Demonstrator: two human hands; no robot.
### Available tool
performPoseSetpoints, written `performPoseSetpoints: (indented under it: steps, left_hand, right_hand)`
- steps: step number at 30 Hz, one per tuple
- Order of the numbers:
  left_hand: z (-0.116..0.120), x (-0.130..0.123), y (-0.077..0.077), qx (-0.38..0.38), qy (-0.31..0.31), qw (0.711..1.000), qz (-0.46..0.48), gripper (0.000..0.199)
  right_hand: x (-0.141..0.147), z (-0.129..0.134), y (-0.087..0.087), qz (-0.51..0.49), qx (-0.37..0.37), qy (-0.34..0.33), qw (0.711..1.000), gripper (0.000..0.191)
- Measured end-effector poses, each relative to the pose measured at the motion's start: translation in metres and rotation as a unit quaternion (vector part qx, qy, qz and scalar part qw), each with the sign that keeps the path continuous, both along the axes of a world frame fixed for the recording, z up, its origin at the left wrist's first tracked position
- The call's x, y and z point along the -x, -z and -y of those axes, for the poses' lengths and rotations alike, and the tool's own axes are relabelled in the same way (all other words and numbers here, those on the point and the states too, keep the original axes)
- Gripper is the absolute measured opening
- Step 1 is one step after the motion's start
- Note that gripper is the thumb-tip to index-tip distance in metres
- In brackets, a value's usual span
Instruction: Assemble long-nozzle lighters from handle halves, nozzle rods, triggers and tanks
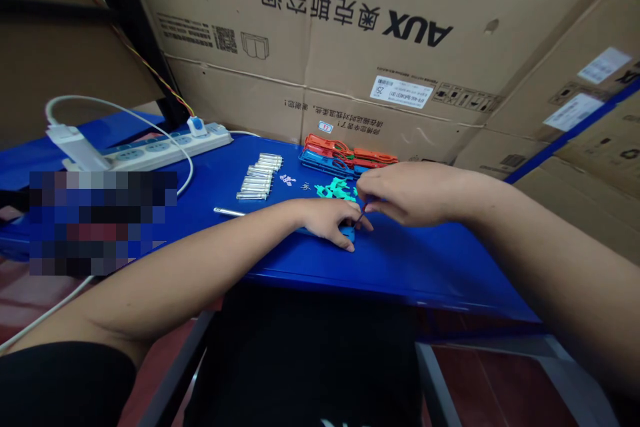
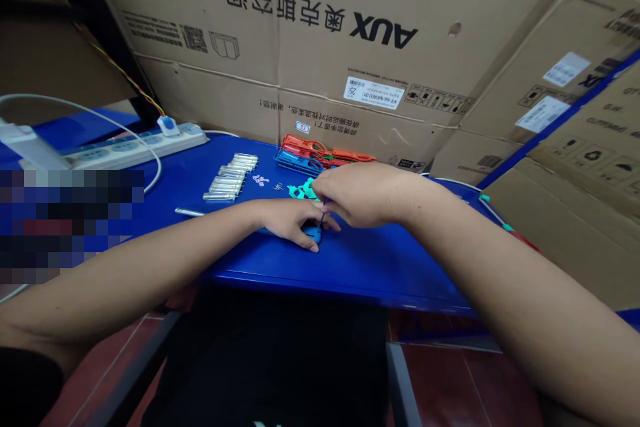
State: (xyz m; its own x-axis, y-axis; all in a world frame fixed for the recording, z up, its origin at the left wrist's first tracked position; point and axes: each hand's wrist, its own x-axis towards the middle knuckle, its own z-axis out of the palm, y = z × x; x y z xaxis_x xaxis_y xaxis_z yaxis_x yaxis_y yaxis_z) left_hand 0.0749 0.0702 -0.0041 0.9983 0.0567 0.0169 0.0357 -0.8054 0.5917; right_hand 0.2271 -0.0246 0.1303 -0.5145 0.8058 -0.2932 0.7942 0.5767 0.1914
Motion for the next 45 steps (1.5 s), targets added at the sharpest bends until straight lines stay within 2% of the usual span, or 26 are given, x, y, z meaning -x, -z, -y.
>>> performPoseSetpoints:
  steps: [6,12,16,19,22,32,37,42,45]
  left_hand:
    - [0.001,0.001,-0.001,0.002,0.001,1.0,0.005,0.061]
    - [0.002,0.0,0.002,0.022,-0.008,0.999,0.022,0.061]
    - [0.005,0.005,-0.006,-0.006,-0.022,1.0,0.005,0.06]
    - [0.004,0.009,-0.015,-0.05,-0.046,0.998,0.004,0.057]
    - [0.003,0.012,-0.02,-0.056,-0.061,0.996,-0.02,0.052]
    - [0.002,0.011,-0.018,-0.04,-0.05,0.998,-0.027,0.044]
    - [0.002,0.012,-0.021,-0.056,-0.049,0.997,-0.031,0.048]
    - [-0.001,0.023,-0.033,-0.059,-0.059,0.992,-0.098,0.073]
    - [-0.004,0.032,-0.043,-0.104,-0.102,0.975,-0.169,0.064]
  right_hand:
    - [-0.002,-0.003,0.003,-0.007,-0.015,-0.019,1.0,0.02]
    - [0.004,-0.002,0.004,0.009,-0.036,-0.035,0.999,0.043]
    - [0.006,-0.003,0.005,0.02,-0.06,-0.009,0.998,0.053]
    - [0.007,-0.003,0.006,0.013,-0.054,-0.005,0.998,0.048]
    - [0.007,-0.002,0.005,0.01,-0.03,-0.013,0.999,0.041]
    - [0.011,0.0,-0.002,-0.005,0.032,-0.017,0.999,0.017]
    - [0.012,0.0,-0.001,0.022,-0.002,0.0,1.0,0.025]
    - [0.008,-0.002,0.002,0.008,-0.013,-0.006,1.0,0.031]
    - [-0.004,-0.001,-0.001,-0.023,-0.014,-0.012,1.0,0.029]
